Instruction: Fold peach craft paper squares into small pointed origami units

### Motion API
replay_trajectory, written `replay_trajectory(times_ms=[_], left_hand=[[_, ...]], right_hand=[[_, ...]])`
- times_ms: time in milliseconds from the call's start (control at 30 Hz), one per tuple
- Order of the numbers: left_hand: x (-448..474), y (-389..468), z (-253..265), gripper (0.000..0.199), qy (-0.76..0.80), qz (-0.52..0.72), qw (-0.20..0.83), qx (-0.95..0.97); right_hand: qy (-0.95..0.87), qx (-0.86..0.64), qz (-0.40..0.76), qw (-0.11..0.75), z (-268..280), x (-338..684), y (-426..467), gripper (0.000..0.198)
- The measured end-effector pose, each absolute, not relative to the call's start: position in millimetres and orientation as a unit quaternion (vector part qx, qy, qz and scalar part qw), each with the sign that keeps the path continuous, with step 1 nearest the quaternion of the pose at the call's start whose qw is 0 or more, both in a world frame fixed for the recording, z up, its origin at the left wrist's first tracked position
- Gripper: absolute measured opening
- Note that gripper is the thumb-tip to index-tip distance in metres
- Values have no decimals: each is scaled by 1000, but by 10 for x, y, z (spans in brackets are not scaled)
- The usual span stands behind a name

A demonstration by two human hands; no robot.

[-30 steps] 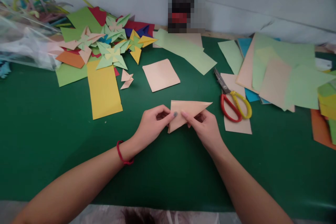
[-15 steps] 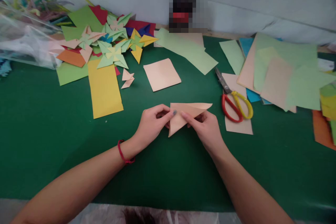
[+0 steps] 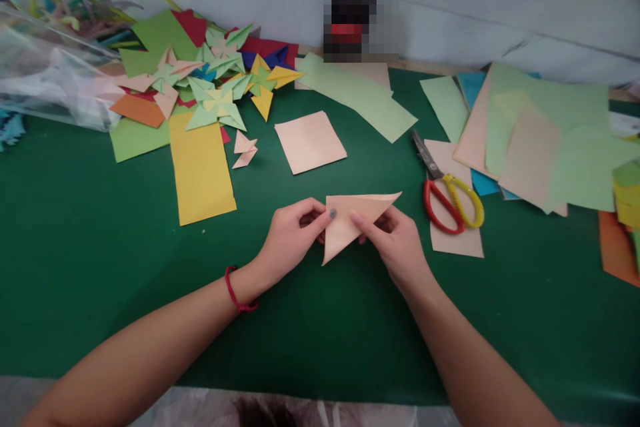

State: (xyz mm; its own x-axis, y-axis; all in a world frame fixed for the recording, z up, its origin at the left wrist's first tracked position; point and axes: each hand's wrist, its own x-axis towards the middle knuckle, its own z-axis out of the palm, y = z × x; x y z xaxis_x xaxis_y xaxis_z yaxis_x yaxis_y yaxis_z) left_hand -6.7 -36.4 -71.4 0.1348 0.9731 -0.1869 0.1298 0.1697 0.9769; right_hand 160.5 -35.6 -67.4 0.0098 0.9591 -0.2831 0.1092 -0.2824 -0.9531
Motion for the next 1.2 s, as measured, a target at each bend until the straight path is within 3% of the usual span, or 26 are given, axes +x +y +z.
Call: replay_trajectory(times_ms=[1200], left_hand=[[-76, -347, -720, 21, 533, 375, 555, 517]], right_hand=[[-445, -607, 515, 411, -740, 1588, -369, 27]])
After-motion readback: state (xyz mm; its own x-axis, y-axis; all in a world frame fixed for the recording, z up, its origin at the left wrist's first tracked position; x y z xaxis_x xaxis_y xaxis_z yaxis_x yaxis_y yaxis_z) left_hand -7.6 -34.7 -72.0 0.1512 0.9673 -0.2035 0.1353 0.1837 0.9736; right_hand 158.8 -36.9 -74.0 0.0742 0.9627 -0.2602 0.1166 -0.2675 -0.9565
